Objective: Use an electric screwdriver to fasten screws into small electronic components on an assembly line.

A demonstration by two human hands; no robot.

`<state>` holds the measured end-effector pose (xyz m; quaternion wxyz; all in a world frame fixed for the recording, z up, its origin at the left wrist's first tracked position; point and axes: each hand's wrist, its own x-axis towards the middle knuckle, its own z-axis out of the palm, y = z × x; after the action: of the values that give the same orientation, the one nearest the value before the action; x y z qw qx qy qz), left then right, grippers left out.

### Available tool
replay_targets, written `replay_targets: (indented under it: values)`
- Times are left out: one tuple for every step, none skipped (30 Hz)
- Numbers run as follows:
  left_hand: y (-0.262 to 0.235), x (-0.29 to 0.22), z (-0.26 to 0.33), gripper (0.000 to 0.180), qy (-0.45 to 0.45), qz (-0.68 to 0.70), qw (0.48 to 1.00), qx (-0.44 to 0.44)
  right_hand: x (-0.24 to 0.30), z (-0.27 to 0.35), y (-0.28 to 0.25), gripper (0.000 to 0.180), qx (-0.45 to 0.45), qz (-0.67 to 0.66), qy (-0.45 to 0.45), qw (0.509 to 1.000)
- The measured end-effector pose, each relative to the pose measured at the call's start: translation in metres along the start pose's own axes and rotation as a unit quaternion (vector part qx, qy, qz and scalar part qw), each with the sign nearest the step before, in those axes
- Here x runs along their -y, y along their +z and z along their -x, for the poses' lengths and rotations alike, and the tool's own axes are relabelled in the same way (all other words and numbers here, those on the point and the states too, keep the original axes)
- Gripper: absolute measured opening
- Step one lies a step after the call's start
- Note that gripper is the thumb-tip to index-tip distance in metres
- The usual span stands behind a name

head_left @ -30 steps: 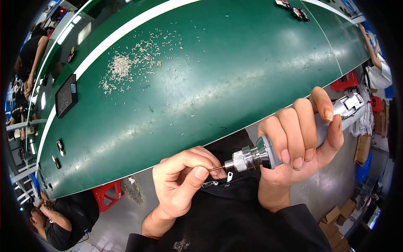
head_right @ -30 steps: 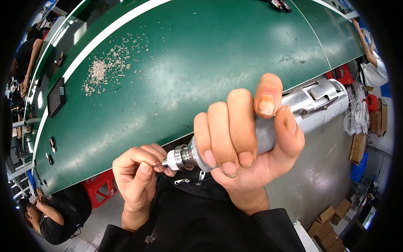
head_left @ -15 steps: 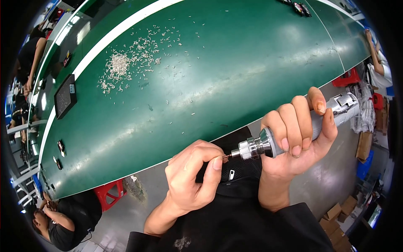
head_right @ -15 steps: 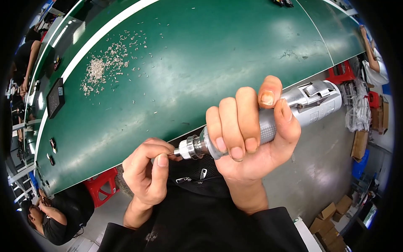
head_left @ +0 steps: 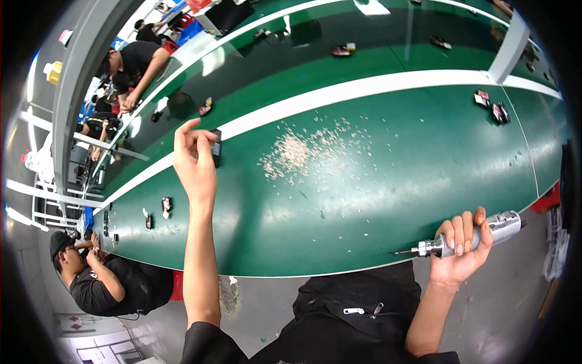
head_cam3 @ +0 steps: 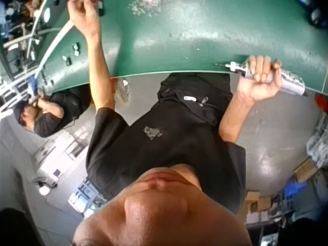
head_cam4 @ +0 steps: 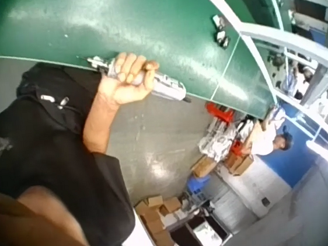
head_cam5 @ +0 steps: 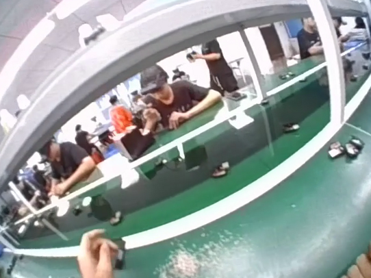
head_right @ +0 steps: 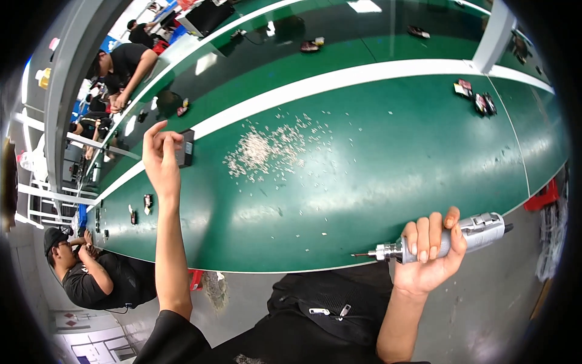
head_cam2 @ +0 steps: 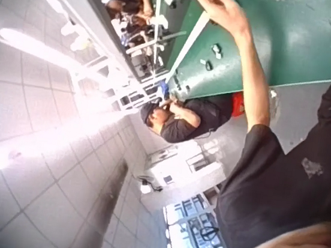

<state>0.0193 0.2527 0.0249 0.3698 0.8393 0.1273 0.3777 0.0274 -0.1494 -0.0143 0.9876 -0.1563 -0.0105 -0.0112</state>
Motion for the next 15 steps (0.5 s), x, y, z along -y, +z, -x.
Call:
replay_targets:
  values:
    - [-0.010, 0.022, -0.027, 0.025, 0.008, -0.088, 0.996, -0.012, 0.000, -0.002, -0.005, 0.011, 0.001, 0.000, 0.007, 1.000]
    - [-0.020, 0.046, -0.052, 0.028, 0.028, -0.181, 0.983, -0.006, -0.002, -0.003, -0.006, 0.011, -0.005, -0.008, 0.018, 1.000]
    - [-0.029, 0.067, -0.072, 0.034, -0.006, -0.257, 0.966, 0.027, -0.004, -0.003, -0.007, 0.011, -0.011, -0.015, 0.028, 0.999]
    - [-0.029, 0.087, -0.086, 0.039, 0.002, -0.361, 0.932, 0.037, -0.004, -0.003, -0.009, 0.011, 0.001, -0.023, 0.027, 0.999]
    - [-0.030, 0.100, -0.099, 0.042, -0.022, -0.399, 0.915, 0.064, -0.003, -0.004, -0.011, 0.011, 0.009, -0.023, 0.037, 0.999]
    - [-0.032, 0.119, -0.110, 0.045, -0.044, -0.435, 0.897, 0.069, -0.003, -0.007, -0.014, 0.011, 0.019, -0.023, 0.048, 0.998]
    - [-0.033, 0.138, -0.121, 0.052, -0.103, -0.416, 0.900, 0.076, -0.004, -0.008, -0.015, 0.011, 0.010, -0.032, 0.053, 0.998]
    - [-0.028, 0.152, -0.123, 0.055, -0.139, -0.386, 0.910, 0.064, -0.003, -0.008, -0.017, 0.011, 0.013, -0.036, 0.057, 0.998]
    - [-0.015, 0.155, -0.126, 0.059, -0.167, -0.387, 0.904, 0.070, -0.002, -0.008, -0.018, 0.010, 0.010, -0.037, 0.059, 0.997]
    - [-0.009, 0.161, -0.128, 0.059, -0.158, -0.397, 0.902, 0.063, -0.002, -0.009, -0.017, 0.011, 0.004, -0.034, 0.061, 0.998]
    - [-0.006, 0.167, -0.131, 0.059, -0.150, -0.407, 0.899, 0.055, -0.003, -0.009, -0.016, 0.011, -0.001, -0.032, 0.063, 0.997]
    - [0.001, 0.165, -0.135, 0.058, -0.150, -0.392, 0.906, 0.052, -0.003, -0.008, -0.015, 0.011, -0.014, -0.031, 0.060, 0.998]
    - [0.001, 0.166, -0.140, 0.057, -0.150, -0.378, 0.912, 0.046, -0.004, -0.008, -0.015, 0.011, -0.006, -0.036, 0.056, 0.998]
    - [0.001, 0.170, -0.142, 0.055, -0.133, -0.388, 0.911, 0.045, -0.006, -0.008, -0.015, 0.011, -0.015, -0.035, 0.058, 0.998]
    - [-0.004, 0.176, -0.144, 0.048, -0.130, -0.393, 0.909, 0.044, -0.007, -0.009, -0.016, 0.011, -0.021, -0.037, 0.065, 0.997]
